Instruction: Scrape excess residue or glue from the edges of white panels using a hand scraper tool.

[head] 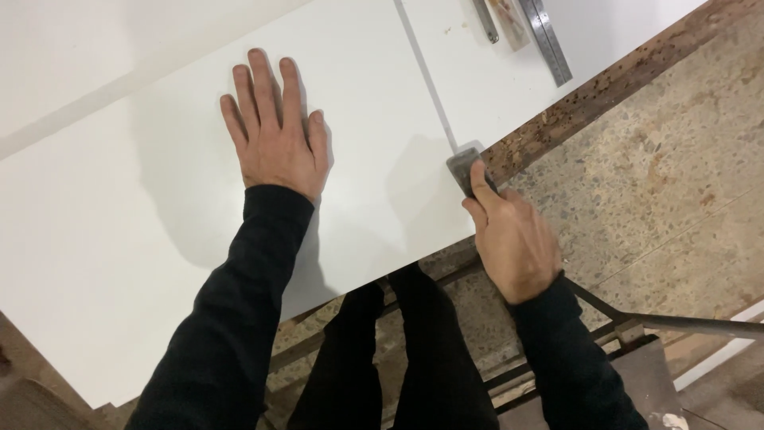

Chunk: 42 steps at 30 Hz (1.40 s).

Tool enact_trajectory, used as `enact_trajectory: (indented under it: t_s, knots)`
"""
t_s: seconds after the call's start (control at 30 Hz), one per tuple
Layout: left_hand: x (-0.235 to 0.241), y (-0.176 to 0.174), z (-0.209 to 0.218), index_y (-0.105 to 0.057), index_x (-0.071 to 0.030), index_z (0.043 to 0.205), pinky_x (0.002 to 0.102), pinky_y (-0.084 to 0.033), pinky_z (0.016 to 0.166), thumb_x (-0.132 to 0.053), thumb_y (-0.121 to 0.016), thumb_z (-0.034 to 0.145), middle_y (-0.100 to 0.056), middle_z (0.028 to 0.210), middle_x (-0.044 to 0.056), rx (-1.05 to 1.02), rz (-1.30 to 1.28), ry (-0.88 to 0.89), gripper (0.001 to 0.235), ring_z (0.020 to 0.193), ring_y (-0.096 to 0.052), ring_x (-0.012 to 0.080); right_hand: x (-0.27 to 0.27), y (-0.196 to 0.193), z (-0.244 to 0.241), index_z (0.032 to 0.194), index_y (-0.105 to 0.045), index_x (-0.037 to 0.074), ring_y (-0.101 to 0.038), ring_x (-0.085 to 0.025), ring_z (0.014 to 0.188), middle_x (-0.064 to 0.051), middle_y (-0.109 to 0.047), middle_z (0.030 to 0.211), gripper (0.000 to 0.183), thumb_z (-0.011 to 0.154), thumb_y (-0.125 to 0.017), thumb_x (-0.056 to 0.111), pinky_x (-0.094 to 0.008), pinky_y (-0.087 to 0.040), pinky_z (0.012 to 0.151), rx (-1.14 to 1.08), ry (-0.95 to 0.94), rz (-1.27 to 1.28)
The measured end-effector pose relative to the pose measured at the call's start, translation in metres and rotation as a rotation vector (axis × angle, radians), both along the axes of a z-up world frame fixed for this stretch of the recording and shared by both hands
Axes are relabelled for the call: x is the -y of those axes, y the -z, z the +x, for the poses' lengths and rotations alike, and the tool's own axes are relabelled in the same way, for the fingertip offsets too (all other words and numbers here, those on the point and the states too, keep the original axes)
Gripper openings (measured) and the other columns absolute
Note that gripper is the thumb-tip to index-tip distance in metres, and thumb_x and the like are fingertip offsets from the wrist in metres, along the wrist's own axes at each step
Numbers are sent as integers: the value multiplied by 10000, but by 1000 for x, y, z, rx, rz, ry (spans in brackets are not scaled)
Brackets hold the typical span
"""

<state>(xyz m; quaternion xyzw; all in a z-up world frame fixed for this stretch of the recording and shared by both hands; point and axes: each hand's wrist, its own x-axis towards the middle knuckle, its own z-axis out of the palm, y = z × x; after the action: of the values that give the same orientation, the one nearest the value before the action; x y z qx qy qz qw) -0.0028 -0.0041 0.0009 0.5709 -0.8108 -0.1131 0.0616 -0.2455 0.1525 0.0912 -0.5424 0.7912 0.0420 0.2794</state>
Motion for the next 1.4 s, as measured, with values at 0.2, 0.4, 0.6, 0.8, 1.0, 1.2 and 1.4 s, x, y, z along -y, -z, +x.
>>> enact_trajectory:
  t_s: [0.2, 0.4, 0.6, 0.8, 1.0, 1.2, 1.4]
  knots:
    - [-1, -2, 0, -257, -59, 1682, 655, -89, 1269, -362, -483, 1107, -108, 1725, 243, 8, -12, 5, 688, 1592, -97, 448, 1, 7, -7, 1526, -479, 106, -562, -227, 512, -162, -623, 724, 572, 1006, -595, 316, -374, -456, 408, -3, -50, -62]
    - [0, 3, 0, -261, -68, 1682, 653, -88, 1267, -361, -488, 1094, -98, 1723, 231, 15, -13, 1, 695, 1592, -90, 440, 7, 3, -5, 1558, -437, 165, -598, -233, 523, -163, -642, 768, 594, 1005, -562, 344, -361, -495, 401, -21, -23, 94]
    - [0, 0, 0, -256, -71, 1679, 653, -81, 1258, -363, -496, 1085, -90, 1717, 231, 13, -10, 4, 704, 1587, -88, 435, 4, 13, -4, 1560, -435, 136, -584, -227, 497, -146, -633, 714, 600, 1017, -568, 353, -345, -465, 371, -36, -69, 57]
    - [-1, -2, -1, -258, -66, 1686, 648, -81, 1272, -360, -492, 1107, -91, 1731, 222, 10, -14, 2, 690, 1597, -87, 434, 27, -2, 7, 1557, -422, 167, -610, -247, 519, -148, -647, 764, 574, 1027, -551, 344, -371, -492, 399, -39, -52, 116]
    - [-2, -1, 0, -272, -69, 1671, 652, -92, 1260, -359, -489, 1101, -112, 1719, 228, -4, -24, -2, 675, 1584, -105, 434, 25, 6, -2, 1564, -407, 143, -640, -235, 557, -179, -668, 811, 603, 1021, -554, 361, -354, -541, 435, -25, -107, 76]
    - [-2, 0, -1, -272, -68, 1670, 652, -97, 1258, -361, -485, 1099, -118, 1718, 230, 5, -25, 0, 676, 1590, -107, 431, 16, 0, 2, 1590, -385, 162, -627, -236, 522, -160, -676, 837, 642, 995, -568, 321, -358, -528, 406, -16, -68, 152]
    - [0, -2, -1, -277, -65, 1662, 657, -102, 1251, -356, -490, 1089, -120, 1713, 232, 7, -33, 2, 676, 1584, -111, 432, 31, 1, 5, 1562, -400, 139, -616, -215, 532, -145, -683, 788, 596, 1021, -562, 330, -344, -505, 396, -70, -131, 85]
